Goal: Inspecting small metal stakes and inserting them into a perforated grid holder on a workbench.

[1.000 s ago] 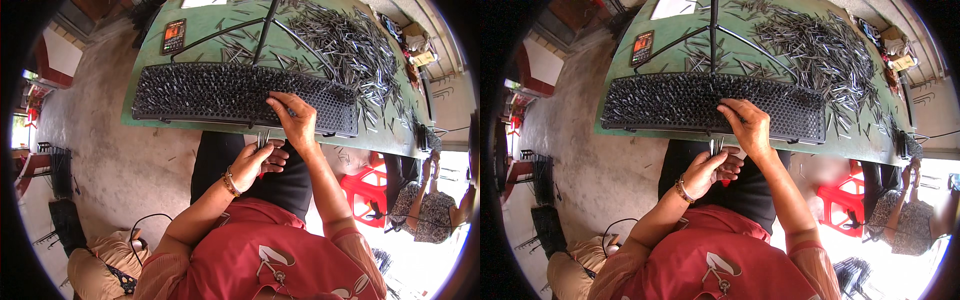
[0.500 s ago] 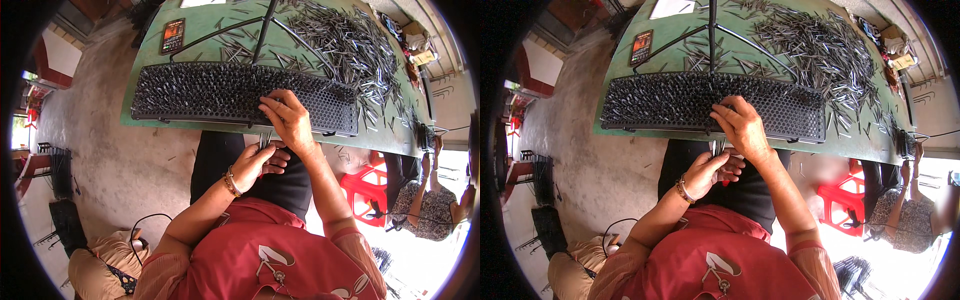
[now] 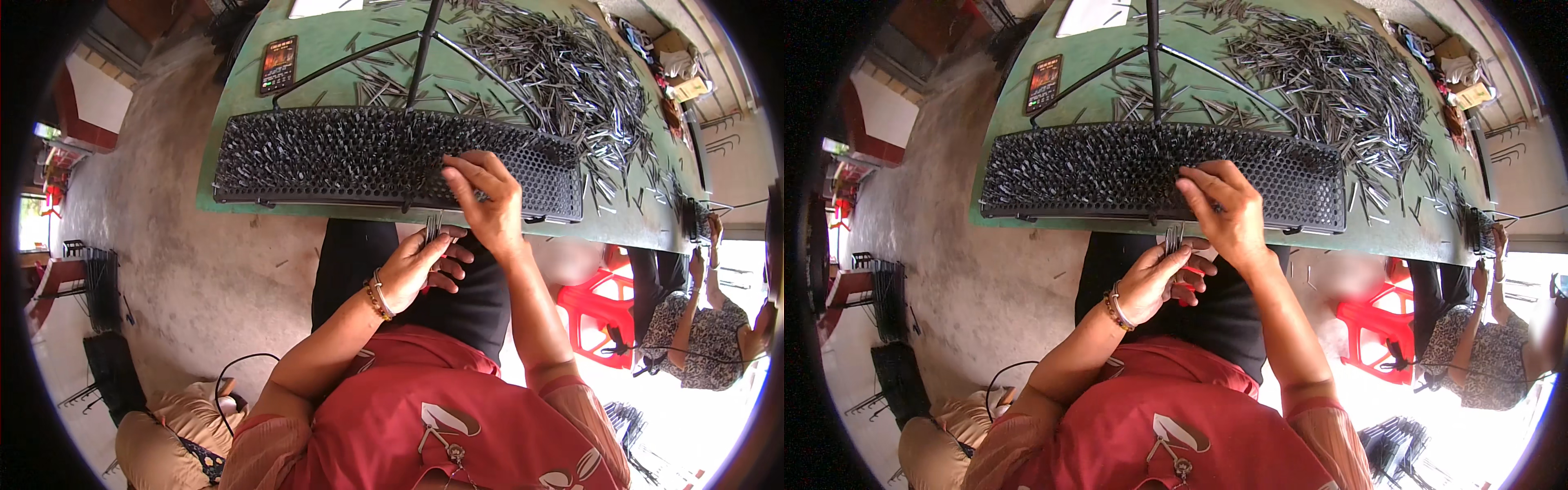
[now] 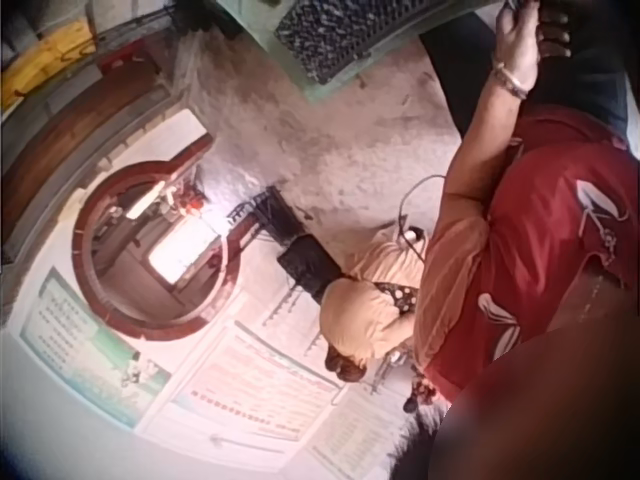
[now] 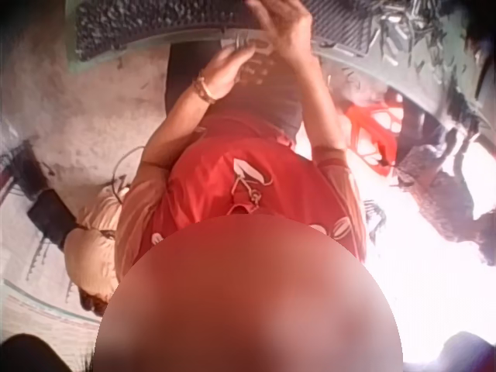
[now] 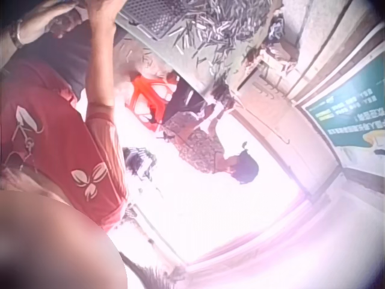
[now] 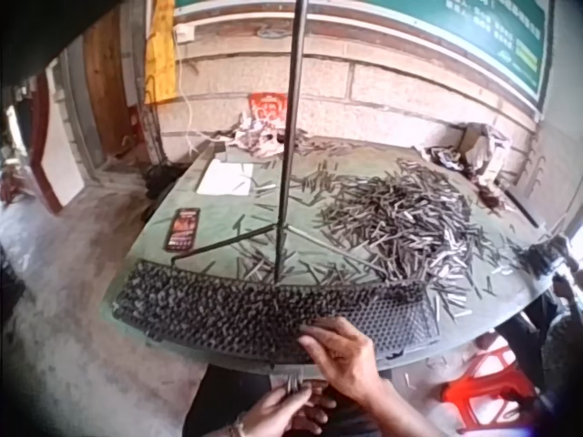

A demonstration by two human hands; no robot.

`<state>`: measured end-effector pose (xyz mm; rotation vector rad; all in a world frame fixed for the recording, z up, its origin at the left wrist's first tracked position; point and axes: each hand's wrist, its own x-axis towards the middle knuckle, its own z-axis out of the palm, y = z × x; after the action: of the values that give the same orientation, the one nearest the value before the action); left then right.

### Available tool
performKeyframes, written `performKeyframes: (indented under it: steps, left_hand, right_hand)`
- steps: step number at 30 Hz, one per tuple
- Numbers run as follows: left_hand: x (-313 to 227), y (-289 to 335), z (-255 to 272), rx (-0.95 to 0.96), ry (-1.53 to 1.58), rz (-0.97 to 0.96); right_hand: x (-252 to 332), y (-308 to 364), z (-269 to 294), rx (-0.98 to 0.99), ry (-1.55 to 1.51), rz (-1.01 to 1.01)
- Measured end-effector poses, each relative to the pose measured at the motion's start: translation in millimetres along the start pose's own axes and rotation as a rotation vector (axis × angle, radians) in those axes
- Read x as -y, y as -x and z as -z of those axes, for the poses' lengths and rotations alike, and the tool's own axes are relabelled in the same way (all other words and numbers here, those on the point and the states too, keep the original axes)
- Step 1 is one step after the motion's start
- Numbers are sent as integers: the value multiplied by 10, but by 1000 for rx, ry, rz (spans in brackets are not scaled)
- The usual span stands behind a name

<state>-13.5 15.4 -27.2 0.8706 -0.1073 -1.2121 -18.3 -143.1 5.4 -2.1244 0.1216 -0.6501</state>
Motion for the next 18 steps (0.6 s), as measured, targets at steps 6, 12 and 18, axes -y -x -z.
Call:
performKeyframes:
  steps: [6,12,18]
  left_hand:
    - [-103,-46,-100,125,-28,-51]
    - [-121,-155,-138,120,-29,-45]
    - [-154,-178,-94,71,-18,-47]
  right_hand:
    - [26,134,301,407,-310,-241]
    - [-82,162,376,331,-559,-497]
    - [-54,-57,362,-9,-402,-486]
